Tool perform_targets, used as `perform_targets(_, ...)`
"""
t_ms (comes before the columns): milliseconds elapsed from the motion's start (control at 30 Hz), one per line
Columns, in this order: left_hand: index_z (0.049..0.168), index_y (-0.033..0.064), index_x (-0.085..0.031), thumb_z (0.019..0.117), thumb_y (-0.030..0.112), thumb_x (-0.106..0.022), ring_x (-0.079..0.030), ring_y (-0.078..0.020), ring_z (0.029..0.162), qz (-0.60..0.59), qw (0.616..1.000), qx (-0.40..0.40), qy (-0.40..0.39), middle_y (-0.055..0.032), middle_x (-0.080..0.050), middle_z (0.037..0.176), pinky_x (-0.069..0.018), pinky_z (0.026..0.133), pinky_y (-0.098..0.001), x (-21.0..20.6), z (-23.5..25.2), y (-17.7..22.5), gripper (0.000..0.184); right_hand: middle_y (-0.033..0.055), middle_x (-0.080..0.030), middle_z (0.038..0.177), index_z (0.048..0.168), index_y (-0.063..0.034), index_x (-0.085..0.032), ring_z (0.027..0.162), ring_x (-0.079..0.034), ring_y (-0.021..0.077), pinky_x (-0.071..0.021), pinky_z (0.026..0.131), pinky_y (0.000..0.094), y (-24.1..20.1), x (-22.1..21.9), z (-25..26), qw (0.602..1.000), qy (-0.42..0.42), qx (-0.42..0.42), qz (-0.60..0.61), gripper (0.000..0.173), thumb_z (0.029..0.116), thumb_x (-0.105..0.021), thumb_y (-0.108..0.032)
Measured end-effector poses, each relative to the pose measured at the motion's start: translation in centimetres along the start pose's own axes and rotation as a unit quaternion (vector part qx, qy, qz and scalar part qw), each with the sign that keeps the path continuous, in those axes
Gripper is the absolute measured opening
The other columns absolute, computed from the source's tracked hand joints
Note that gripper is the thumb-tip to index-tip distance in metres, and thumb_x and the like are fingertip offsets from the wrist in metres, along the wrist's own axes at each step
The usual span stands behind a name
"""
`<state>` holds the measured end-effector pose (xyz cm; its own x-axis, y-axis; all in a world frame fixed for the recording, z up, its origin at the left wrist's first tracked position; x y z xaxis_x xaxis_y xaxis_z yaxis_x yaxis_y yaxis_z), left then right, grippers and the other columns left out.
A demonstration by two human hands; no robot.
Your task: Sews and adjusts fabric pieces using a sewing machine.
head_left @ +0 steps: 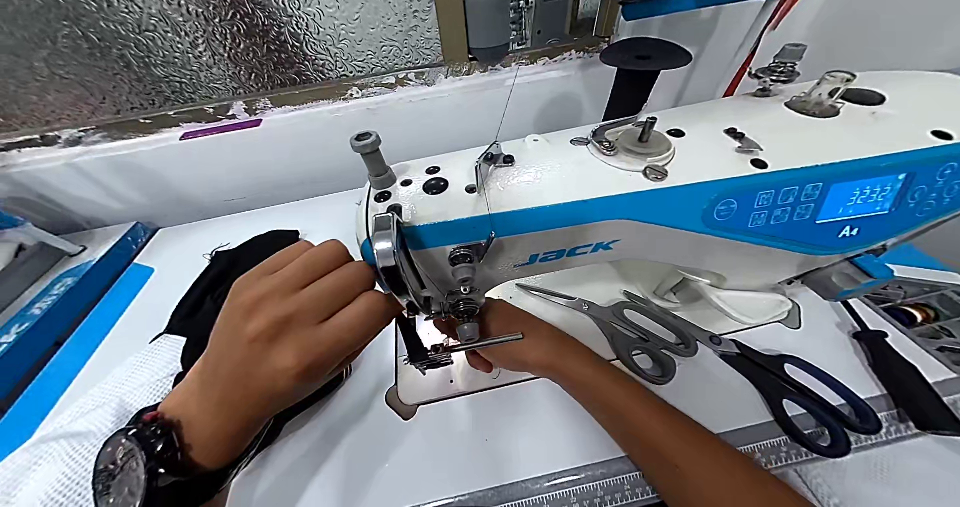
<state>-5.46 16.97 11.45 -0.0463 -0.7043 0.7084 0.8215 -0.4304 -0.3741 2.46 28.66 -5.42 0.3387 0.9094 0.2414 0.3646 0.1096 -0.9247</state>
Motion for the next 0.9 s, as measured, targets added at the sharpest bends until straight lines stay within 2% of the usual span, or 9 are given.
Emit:
perform_targets(133,0.082,0.0045,-0.065,0.096,0.008,-0.058,-0.051,-0.0229,0.067,0.008,1.0,-0.005,-0.004,-0.0066,-0.053,0.072,-0.0365,0.059,-0.0367,-0.1,0.0,0.3,0.016,-0.0005,-0.052,0.06,0.08,-0.0063,-0.063,0.053,-0.049,0.007,-0.0402,0.053,0.0261,-0.1,1.0,-0.9,0.993,0.044,-0.003,-0.11,0.042,0.1094,-0.049,-0.032)
perform_targets(233,0.085,0.0051,-0.067,0.0973,0.01,-0.058,-0.051,-0.0238,0.067,0.015,1.0,-0.011,-0.008,-0.007,-0.054,0.073,-0.0361,0.058,-0.0372,0.0,0.0,0.4,0.016,0.0006,-0.052,0.059,0.072,-0.0066,-0.06,0.056,-0.051,0.0106,-0.041,0.056,0.0322,0.4,2.3,-2.3,0.982,0.083,0.007,-0.169,0.053,0.1103,-0.043,-0.039)
perform_targets(367,0.107,0.0071,-0.073,0.0987,0.01,-0.058,-0.057,-0.0256,0.072,-0.016,1.0,0.003,0.019,-0.009,-0.059,0.077,-0.042,0.061,-0.0384,1.3,-0.6,0.4,0.017,0.0025,-0.052,0.058,0.067,-0.0085,-0.06,0.055,-0.053,0.0149,-0.0418,0.055,0.0376,1.3,3.5,-2.8,0.966,0.161,-0.014,-0.2,0.058,0.1092,-0.043,-0.045)
perform_targets(433,0.114,0.0083,-0.073,0.0984,0.009,-0.06,-0.06,-0.0263,0.074,-0.035,0.998,0.019,0.04,-0.0105,-0.063,0.078,-0.0443,0.064,-0.039,2.4,-1.0,0.2,0.02,0.0028,-0.051,0.056,0.065,-0.009,-0.058,0.054,-0.052,0.0159,-0.0413,0.054,0.0395,1.0,4.0,-2.5,0.959,0.183,-0.008,-0.218,0.056,0.1092,-0.045,-0.041)
perform_targets(567,0.107,0.004,-0.075,0.0993,0.012,-0.059,-0.06,-0.0267,0.071,-0.034,0.994,0.085,0.062,-0.0117,-0.065,0.075,-0.0441,0.063,-0.0394,3.4,-3.6,0.1,0.019,0.006,-0.058,0.06,0.071,-0.0065,-0.064,0.055,-0.057,0.0193,-0.0448,0.054,0.0437,0.2,4.2,-2.8,0.943,0.231,0.032,-0.238,0.042,0.1067,-0.053,-0.026)
perform_targets(667,0.102,0.0029,-0.076,0.0987,0.013,-0.059,-0.062,-0.0225,0.073,-0.09,0.974,0.202,0.056,-0.0088,-0.068,0.078,-0.0489,0.067,-0.0377,2.3,-8.2,0.6,0.02,0.0128,-0.065,0.076,0.094,0.0002,-0.069,0.066,-0.062,0.0249,-0.0517,0.063,0.0501,0.8,4.2,-2.7,0.926,0.255,0.026,-0.277,0.019,0.1018,-0.062,-0.015)
perform_targets(700,0.101,0.0035,-0.076,0.0986,0.014,-0.059,-0.064,-0.0224,0.074,-0.113,0.965,0.234,0.04,-0.008,-0.069,0.079,-0.0502,0.068,-0.0389,1.6,-10.2,1.3,0.02,0.0144,-0.066,0.08,0.098,0.0013,-0.069,0.069,-0.063,0.0261,-0.0529,0.066,0.0519,0.9,4.2,-2.5,0.918,0.269,0.024,-0.289,0.017,0.1009,-0.063,-0.015)
perform_targets(800,0.099,0.0082,-0.077,0.0988,0.018,-0.059,-0.066,-0.0194,0.074,-0.182,0.938,0.293,0.014,-0.0034,-0.07,0.079,-0.0537,0.068,-0.0386,-0.4,-15.7,4.4,0.02,0.0093,-0.063,0.081,0.102,-0.0002,-0.067,0.069,-0.058,0.0172,-0.0511,0.067,0.0423,0.3,3.9,-2.1,0.903,0.304,0.057,-0.299,0.018,0.101,-0.06,-0.017)
perform_targets(900,0.098,0.0116,-0.078,0.0989,0.021,-0.058,-0.06,-0.013,0.068,-0.218,0.922,0.32,0.005,0.0025,-0.065,0.073,-0.0479,0.062,-0.0314,-0.8,-19.4,6.9,0.022,-0.0018,-0.055,0.069,0.089,-0.009,-0.063,0.057,-0.049,0.0055,-0.0438,0.055,0.0262,0.3,3.7,-1.6,0.919,0.293,0.038,-0.26,0.018,0.103,-0.058,-0.019)
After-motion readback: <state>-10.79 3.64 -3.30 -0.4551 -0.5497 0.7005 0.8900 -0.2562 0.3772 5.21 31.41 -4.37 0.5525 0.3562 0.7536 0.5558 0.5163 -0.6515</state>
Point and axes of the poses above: each hand's wrist, its own z-axis towards the middle knuckle, its own x-axis out of the back of the hand, y = z × x, the point moved 8 cm from there along z, towards the middle knuckle
